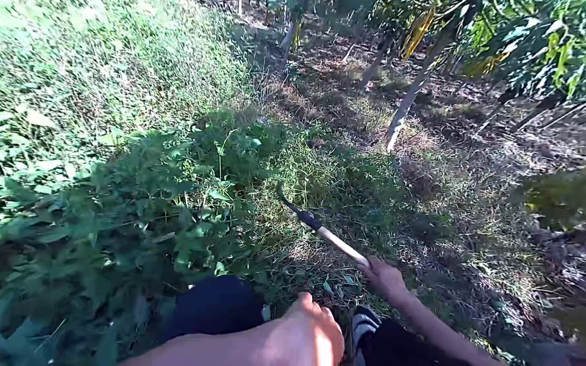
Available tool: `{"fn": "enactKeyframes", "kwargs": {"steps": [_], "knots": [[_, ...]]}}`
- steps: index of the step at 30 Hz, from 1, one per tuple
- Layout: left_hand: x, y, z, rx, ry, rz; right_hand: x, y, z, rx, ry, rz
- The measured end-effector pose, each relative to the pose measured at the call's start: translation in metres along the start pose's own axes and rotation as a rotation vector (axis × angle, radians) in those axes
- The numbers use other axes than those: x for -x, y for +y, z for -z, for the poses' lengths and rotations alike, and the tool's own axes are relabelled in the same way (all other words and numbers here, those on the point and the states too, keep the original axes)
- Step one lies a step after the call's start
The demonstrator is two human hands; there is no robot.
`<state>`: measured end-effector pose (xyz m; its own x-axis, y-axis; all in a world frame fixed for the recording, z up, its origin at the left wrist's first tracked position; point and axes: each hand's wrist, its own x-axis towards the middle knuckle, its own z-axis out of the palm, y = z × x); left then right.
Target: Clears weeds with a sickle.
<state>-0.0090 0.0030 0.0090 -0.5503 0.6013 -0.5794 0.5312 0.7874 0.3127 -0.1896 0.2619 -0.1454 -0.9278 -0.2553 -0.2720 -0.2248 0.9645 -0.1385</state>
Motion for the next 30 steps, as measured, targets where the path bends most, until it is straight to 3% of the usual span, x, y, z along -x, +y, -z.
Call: {"fn": "enactKeyframes", "kwargs": {"steps": [3, 5, 8, 10, 13, 17, 22, 24, 25, 27, 29, 30], "knots": [[-0.008, 0.003, 0.001, -0.02, 0.02, -0.007, 0.01, -0.02, -0.014, 0.158, -0.174, 0.22], [-0.009, 0.003, 0.002, -0.028, 0.002, 0.024, 0.004, -0.011, -0.025, 0.269, -0.237, 0.255], [-0.005, 0.002, 0.003, -0.015, -0.023, 0.068, -0.011, 0.021, -0.027, 0.332, -0.297, -0.086], [-0.004, 0.002, 0.002, 0.01, -0.028, 0.077, -0.013, 0.042, -0.014, 0.271, -0.201, -0.317], [-0.001, 0.0, -0.002, 0.055, -0.063, 0.07, -0.009, 0.043, 0.004, 0.109, -0.097, -0.415], [-0.002, 0.003, -0.006, 0.01, -0.041, 0.058, 0.001, 0.004, 0.021, -0.042, -0.094, -0.211], [-0.004, 0.006, -0.005, -0.043, 0.129, -0.085, 0.014, -0.04, 0.0, 0.018, -0.1, 0.38], [-0.004, 0.003, -0.008, -0.047, 0.205, -0.129, 0.007, -0.039, -0.015, 0.11, -0.132, 0.494], [-0.004, 0.002, -0.01, -0.05, 0.232, -0.128, 0.001, -0.034, -0.017, 0.16, -0.19, 0.437], [-0.001, 0.001, -0.011, -0.05, 0.226, -0.085, -0.014, -0.013, -0.023, 0.193, -0.295, 0.137], [0.002, 0.0, -0.014, -0.041, 0.237, -0.041, -0.02, 0.012, -0.029, 0.147, -0.303, -0.17], [0.003, -0.001, -0.015, -0.037, 0.237, -0.033, -0.019, 0.021, -0.034, 0.13, -0.294, -0.236]]}}
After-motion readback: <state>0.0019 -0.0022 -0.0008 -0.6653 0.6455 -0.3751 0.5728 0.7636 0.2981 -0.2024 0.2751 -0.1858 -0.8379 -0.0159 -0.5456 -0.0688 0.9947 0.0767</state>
